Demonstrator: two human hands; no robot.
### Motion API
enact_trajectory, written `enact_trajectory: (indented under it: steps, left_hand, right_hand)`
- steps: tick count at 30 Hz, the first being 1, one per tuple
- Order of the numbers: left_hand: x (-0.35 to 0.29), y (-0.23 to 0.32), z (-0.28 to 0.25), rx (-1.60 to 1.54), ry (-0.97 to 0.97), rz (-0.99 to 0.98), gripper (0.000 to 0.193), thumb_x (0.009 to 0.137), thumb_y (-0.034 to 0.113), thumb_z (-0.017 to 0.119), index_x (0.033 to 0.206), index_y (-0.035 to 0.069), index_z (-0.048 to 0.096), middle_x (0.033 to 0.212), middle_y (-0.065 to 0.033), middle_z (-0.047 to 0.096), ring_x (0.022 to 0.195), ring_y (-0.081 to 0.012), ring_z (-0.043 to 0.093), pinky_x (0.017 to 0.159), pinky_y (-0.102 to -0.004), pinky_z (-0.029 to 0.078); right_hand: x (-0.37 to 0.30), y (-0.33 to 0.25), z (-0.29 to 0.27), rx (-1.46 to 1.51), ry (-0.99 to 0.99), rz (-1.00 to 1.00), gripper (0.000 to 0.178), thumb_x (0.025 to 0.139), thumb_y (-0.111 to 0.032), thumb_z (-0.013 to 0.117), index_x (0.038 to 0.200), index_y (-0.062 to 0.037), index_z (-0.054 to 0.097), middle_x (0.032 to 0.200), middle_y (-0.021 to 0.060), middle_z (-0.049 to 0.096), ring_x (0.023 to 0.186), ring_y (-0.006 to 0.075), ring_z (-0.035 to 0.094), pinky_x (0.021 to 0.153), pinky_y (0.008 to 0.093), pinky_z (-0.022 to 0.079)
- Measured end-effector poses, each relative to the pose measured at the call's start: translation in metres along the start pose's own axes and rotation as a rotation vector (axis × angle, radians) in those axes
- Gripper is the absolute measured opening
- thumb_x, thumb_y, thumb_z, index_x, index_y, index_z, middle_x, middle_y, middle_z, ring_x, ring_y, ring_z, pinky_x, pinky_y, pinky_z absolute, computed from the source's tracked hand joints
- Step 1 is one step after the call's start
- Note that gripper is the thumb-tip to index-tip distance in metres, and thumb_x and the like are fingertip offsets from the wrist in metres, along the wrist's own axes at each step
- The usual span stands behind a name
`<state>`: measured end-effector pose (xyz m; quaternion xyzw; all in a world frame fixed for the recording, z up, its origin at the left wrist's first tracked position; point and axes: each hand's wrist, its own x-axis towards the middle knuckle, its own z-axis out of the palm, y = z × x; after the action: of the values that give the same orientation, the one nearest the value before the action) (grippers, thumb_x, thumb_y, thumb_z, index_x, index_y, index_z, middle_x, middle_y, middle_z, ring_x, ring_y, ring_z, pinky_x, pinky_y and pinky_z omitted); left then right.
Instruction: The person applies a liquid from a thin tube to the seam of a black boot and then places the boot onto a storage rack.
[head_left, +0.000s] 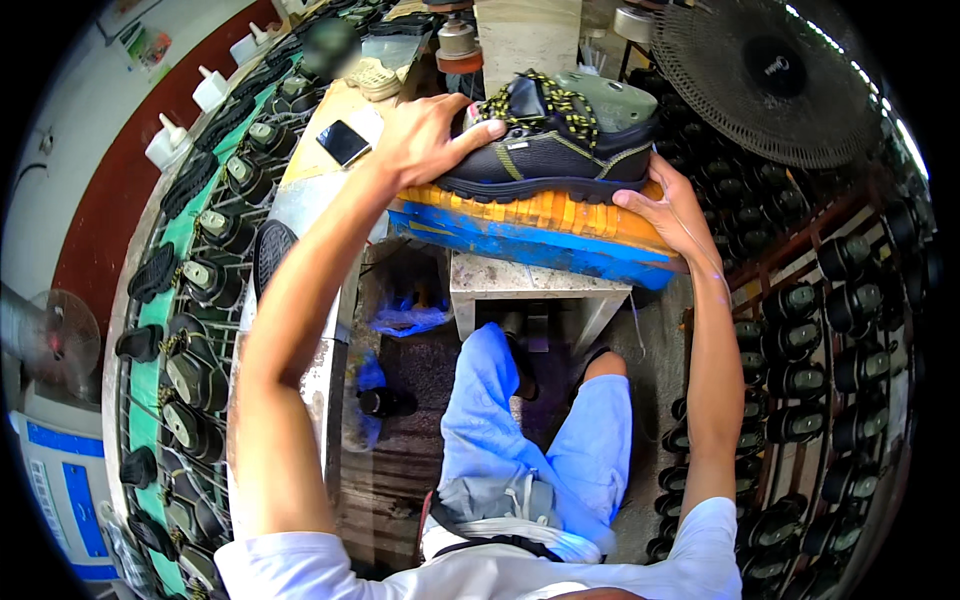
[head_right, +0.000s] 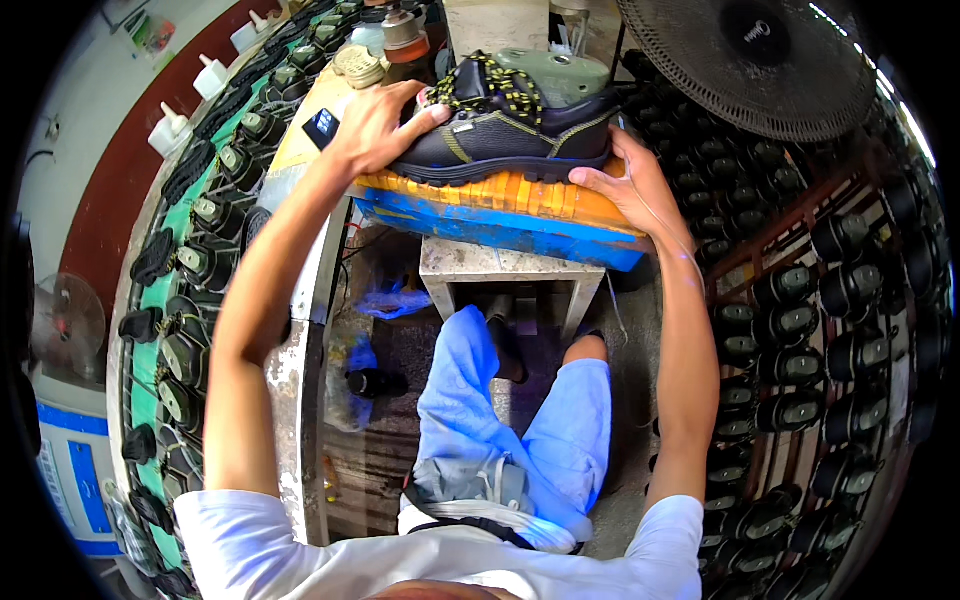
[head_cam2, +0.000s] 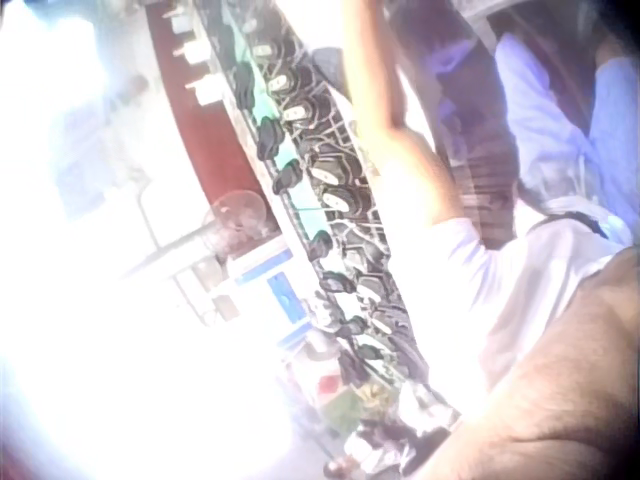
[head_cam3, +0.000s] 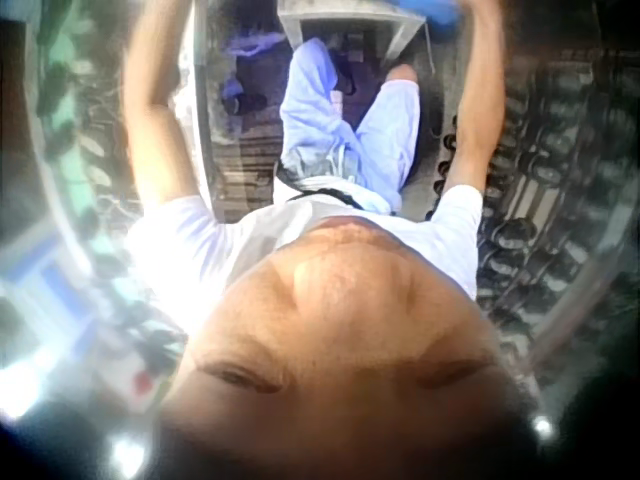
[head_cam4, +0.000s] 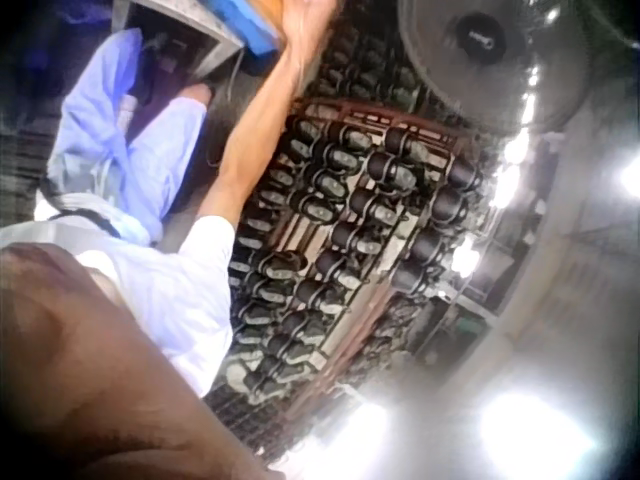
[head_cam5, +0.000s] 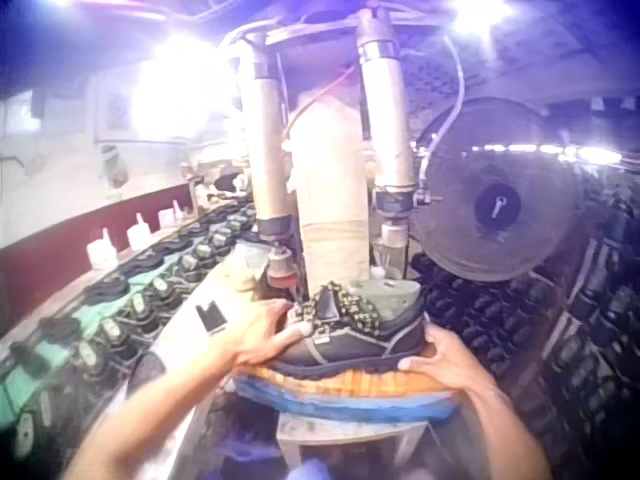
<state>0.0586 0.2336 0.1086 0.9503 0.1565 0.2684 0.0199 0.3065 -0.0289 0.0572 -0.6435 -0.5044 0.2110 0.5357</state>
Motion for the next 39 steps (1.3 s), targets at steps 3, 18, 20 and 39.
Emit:
enact_trajectory:
  steps: [3,18,20,39]
  left_hand:
    - [0.002,0.002,-0.003,-0.041,-0.037,-0.041,0.076,0.098,0.066,0.053,0.12,-0.004,0.071,0.112,-0.0274,0.073,0.105,-0.0423,0.071,0.093,-0.0471,0.054]
    - [-0.045,-0.046,-0.007,-1.141,-0.164,-0.223,0.083,0.085,0.009,0.086,0.158,0.002,0.046,0.145,-0.0107,0.061,0.129,-0.0193,0.059,0.116,-0.0338,0.044]
    - [-0.047,-0.046,-0.006,-1.145,-0.155,-0.214,0.084,0.085,0.009,0.086,0.158,0.001,0.046,0.144,-0.0107,0.062,0.129,-0.0187,0.059,0.116,-0.0335,0.044]
    - [-0.06,-0.045,-0.014,-1.098,-0.184,-0.191,0.092,0.074,-0.007,0.086,0.157,0.0,0.047,0.135,-0.0087,0.068,0.12,-0.0168,0.065,0.107,-0.0319,0.053]
  right_hand:
    - [-0.002,-0.001,0.001,0.038,-0.006,0.003,0.069,0.087,-0.015,0.087,0.144,0.0056,0.054,0.137,0.0168,0.068,0.127,0.0205,0.061,0.115,0.035,0.043]
    - [-0.009,0.0,-0.003,0.046,0.04,-0.026,0.061,0.103,-0.034,0.072,0.144,0.0082,0.056,0.132,0.0156,0.069,0.122,0.0193,0.063,0.11,0.035,0.047]
    - [-0.011,0.002,0.0,0.048,0.054,-0.043,0.06,0.102,-0.033,0.072,0.143,0.0086,0.057,0.13,0.0164,0.071,0.12,0.0191,0.065,0.108,0.0349,0.048]
    - [-0.009,0.034,-0.006,-0.005,0.277,-0.166,0.077,0.112,-0.052,0.04,0.163,0.0028,0.025,0.136,0.0236,0.068,0.129,0.029,0.063,0.114,0.0383,0.045]
